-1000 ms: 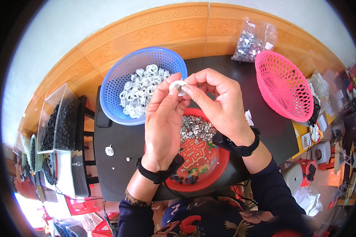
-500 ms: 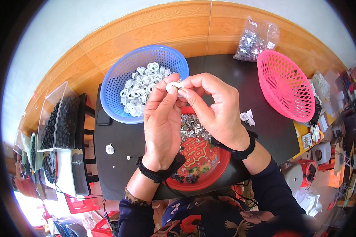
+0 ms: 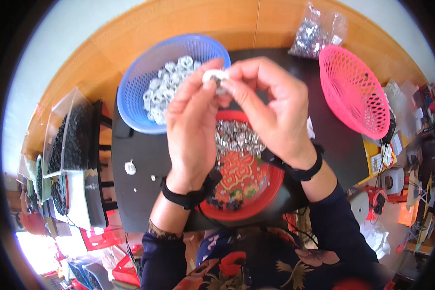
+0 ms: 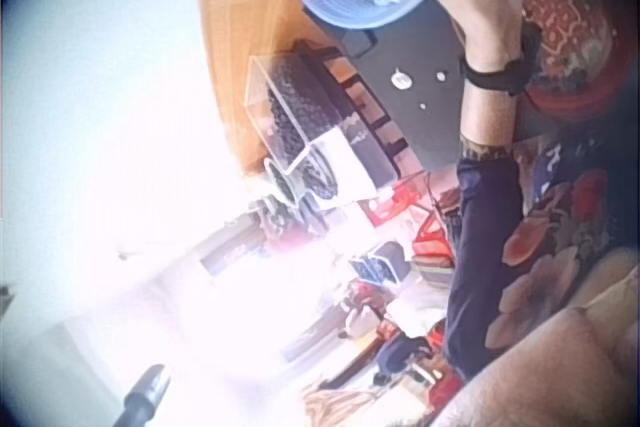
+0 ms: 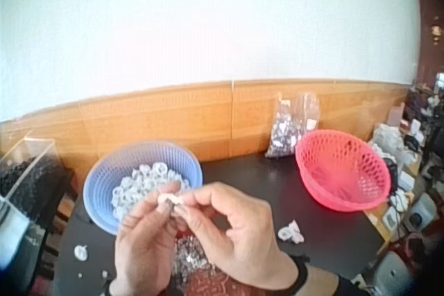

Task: Manually assembling small plastic and metal components, likely for footwear or accessories, by inserting metal pieces into plastic bases.

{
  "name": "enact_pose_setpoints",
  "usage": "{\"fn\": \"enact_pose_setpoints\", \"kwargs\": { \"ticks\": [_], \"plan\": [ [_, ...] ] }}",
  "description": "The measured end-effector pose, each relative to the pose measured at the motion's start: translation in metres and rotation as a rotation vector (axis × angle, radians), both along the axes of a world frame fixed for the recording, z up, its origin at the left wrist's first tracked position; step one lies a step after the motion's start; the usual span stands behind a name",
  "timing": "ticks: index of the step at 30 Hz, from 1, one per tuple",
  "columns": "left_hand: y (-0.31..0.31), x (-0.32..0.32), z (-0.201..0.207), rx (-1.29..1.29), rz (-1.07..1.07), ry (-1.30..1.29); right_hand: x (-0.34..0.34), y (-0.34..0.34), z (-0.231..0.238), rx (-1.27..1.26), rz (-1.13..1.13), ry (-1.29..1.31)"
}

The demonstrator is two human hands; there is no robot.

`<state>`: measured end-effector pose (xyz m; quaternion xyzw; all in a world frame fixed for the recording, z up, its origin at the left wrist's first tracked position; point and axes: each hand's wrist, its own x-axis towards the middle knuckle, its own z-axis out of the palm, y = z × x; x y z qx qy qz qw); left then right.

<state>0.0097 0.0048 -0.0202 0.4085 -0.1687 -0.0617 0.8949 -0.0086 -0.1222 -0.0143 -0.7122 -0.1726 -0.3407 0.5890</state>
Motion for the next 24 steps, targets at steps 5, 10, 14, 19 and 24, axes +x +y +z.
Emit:
{"fn": "enact_pose_setpoints", "kwargs": {
  "ticks": [5,10,14,19,24],
  "plan": [
    [0.000,0.003,0.009,-0.027,0.007,-0.032,0.001,-0.006,0.012,-0.070,0.098,0.032],
    [0.006,0.010,0.008,-0.066,-0.003,0.035,0.014,0.006,0.005,0.076,0.083,-0.110],
    [0.029,0.021,0.015,-0.279,0.035,0.035,0.006,-0.003,0.002,-0.223,0.141,0.164],
    [0.042,0.013,0.023,-0.316,0.028,-0.137,-0.001,-0.001,-0.029,-1.055,0.409,0.406],
    [0.048,0.020,0.024,-0.354,-0.094,-0.018,-0.009,0.012,-0.057,-1.157,0.370,0.302]
  ]
}}
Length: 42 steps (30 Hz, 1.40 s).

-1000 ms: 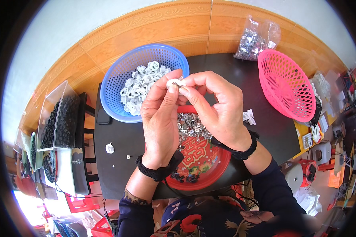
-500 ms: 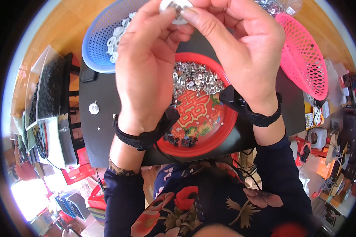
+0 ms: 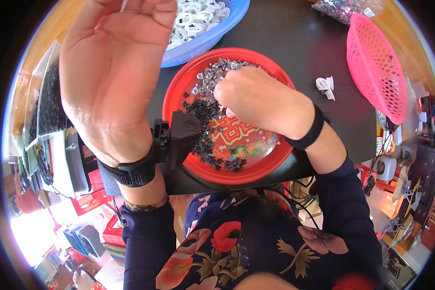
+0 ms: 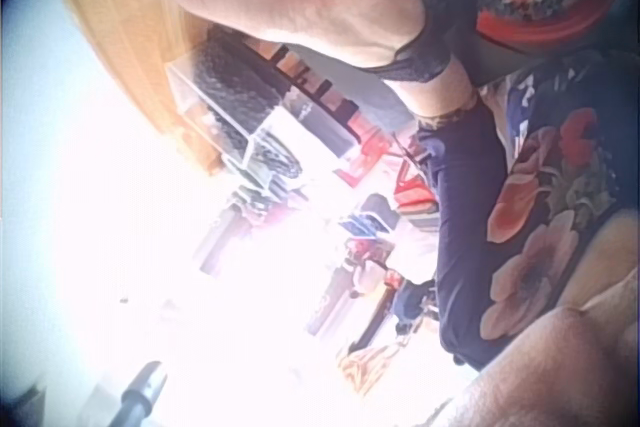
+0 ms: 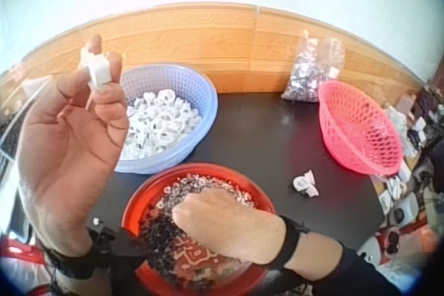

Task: Manually assembling small plastic and metal components, likely for footwear or accessories, by inserting metal pieces into plastic bases.

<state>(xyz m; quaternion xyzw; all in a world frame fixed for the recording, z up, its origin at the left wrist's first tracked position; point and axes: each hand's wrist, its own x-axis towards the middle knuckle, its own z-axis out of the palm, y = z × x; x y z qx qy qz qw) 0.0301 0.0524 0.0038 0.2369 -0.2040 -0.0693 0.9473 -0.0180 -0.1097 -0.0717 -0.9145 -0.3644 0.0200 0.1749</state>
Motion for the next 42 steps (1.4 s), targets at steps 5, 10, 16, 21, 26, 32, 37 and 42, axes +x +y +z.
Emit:
{"fn": "enact_pose_setpoints", "kwargs": {
  "ticks": [5,10,16,21,26,32,37,42],
  "plan": [
    [-0.003,-0.004,-0.002,0.051,-0.033,0.068,-0.002,0.012,-0.006,-0.030,-0.013,-0.098],
    [-0.001,0.001,-0.004,0.029,-0.120,0.159,-0.002,0.013,-0.008,-0.020,-0.039,-0.102],
    [-0.006,-0.004,-0.004,0.027,-0.079,0.184,-0.004,0.016,-0.007,-0.001,-0.021,-0.094],
    [0.009,0.009,-0.006,0.067,-0.227,0.190,-0.004,0.009,-0.002,0.035,-0.016,-0.032],
    [0.007,0.015,-0.011,0.000,-0.398,0.172,-0.001,-0.001,0.007,-0.028,0.046,0.035],
    [-0.003,0.008,-0.011,0.081,-0.317,0.137,0.017,-0.029,0.053,0.506,0.008,-0.021],
    [-0.021,-0.006,-0.013,0.449,-0.054,0.211,0.012,-0.036,0.075,0.848,-0.176,-0.252],
    [-0.035,-0.017,-0.014,0.546,-0.162,0.187,0.016,-0.037,0.071,0.908,-0.196,-0.492]
  ]
}}
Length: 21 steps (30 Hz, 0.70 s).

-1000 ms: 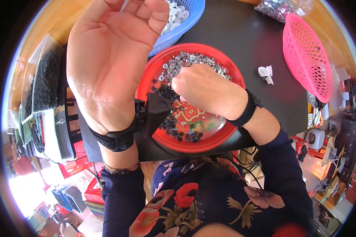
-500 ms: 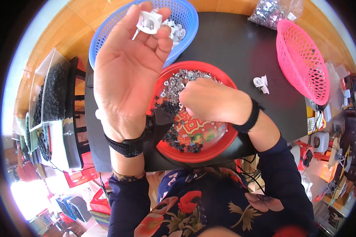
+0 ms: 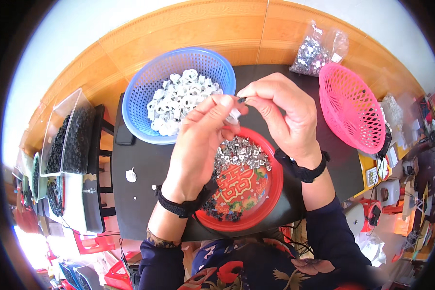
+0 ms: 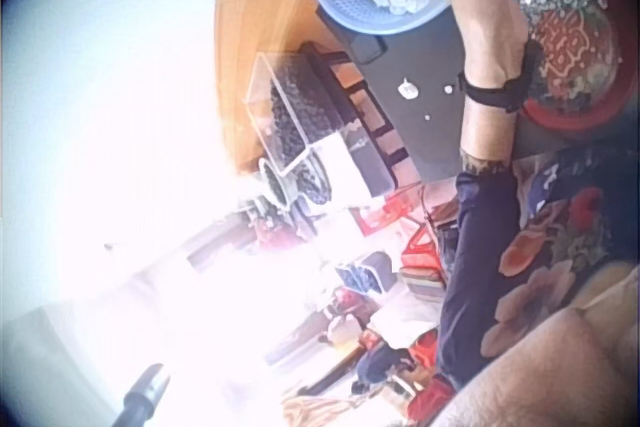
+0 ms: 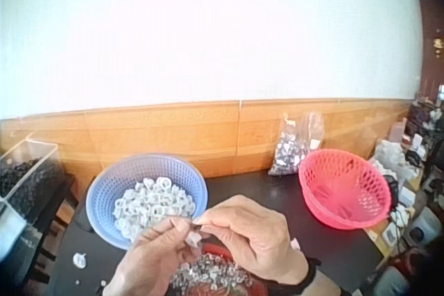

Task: Manually assembling small plastic and metal components, likely for footwear or accessories, by inserting metal pieces into plastic bases.

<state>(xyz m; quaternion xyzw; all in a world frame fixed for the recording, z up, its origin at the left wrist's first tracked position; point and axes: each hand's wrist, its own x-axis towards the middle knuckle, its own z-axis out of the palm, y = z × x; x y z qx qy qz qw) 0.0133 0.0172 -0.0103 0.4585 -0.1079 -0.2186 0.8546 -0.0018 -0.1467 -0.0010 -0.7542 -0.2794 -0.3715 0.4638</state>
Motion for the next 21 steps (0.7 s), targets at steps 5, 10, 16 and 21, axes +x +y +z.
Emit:
{"fn": "enact_pose_setpoints", "kwargs": {
  "ticks": [5,10,16,21],
  "plan": [
    [0.0006,0.0016,-0.0025,-0.109,-0.075,0.014,0.0043,-0.0050,-0.0027,-0.167,-0.067,-0.135],
    [-0.0011,0.0021,-0.0001,-0.149,-0.083,0.054,0.0054,-0.0059,-0.0010,-0.189,-0.101,-0.200],
    [-0.0014,0.0038,-0.0035,-0.108,-0.023,-0.023,0.0047,-0.0078,0.0017,-0.256,-0.100,-0.146],
    [0.0000,0.0040,-0.0034,-0.127,0.031,0.027,0.0042,-0.0035,-0.0012,-0.130,-0.146,-0.027]
  ]
}}
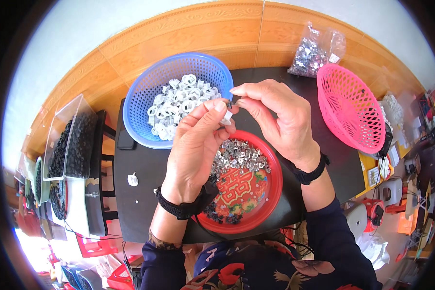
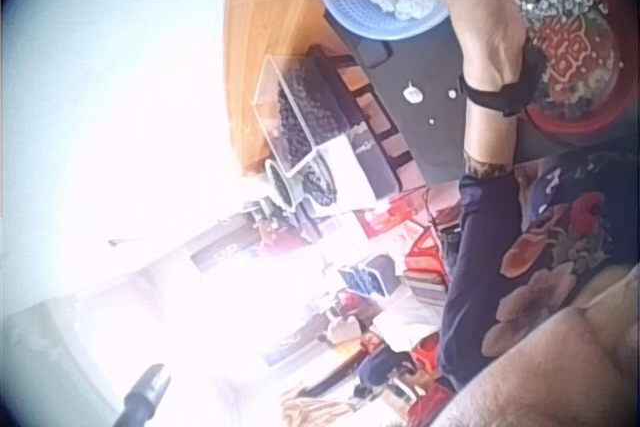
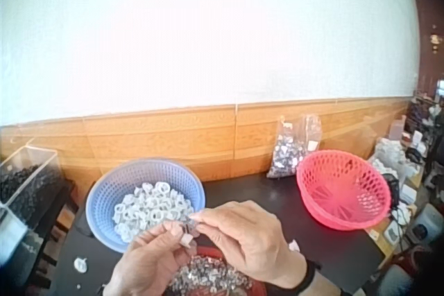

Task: Manually assembling small plastic and metal components, likely for footwear or accessories, by inserting metal pieces into plastic bases.

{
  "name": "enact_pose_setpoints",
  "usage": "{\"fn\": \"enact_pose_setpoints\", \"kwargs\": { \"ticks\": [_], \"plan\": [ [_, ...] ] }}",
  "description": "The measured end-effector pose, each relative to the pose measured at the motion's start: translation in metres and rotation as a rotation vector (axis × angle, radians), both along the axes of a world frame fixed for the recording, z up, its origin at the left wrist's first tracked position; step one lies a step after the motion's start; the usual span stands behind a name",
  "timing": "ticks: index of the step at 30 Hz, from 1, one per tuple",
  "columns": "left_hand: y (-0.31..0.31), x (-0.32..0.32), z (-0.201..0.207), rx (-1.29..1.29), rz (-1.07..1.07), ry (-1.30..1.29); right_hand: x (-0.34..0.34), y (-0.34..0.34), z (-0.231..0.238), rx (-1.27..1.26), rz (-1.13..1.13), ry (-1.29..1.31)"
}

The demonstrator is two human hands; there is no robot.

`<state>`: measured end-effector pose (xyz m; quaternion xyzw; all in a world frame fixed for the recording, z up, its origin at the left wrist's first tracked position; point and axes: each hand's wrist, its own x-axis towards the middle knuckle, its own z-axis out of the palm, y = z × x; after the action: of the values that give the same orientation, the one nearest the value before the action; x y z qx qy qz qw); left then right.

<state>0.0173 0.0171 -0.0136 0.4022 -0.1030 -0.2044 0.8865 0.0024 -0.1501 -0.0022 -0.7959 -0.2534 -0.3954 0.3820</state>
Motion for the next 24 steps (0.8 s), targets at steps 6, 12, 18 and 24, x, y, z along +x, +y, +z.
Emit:
{"fn": "enact_pose_setpoints", "kwargs": {
  "ticks": [6,12,18,24],
  "plan": [
    [-0.002,0.002,-0.003,-0.007,-0.004,0.007,-0.002,-0.002,0.001,0.038,-0.010,0.020],
    [-0.004,0.000,-0.001,0.022,0.038,-0.041,-0.001,0.002,0.001,0.012,0.002,0.000],
    [-0.007,-0.003,-0.002,0.105,0.094,-0.096,-0.002,0.003,0.003,-0.111,0.000,-0.044],
    [-0.010,-0.005,-0.004,0.186,0.152,-0.113,-0.003,0.001,0.003,-0.161,-0.018,-0.054]
  ]
}}
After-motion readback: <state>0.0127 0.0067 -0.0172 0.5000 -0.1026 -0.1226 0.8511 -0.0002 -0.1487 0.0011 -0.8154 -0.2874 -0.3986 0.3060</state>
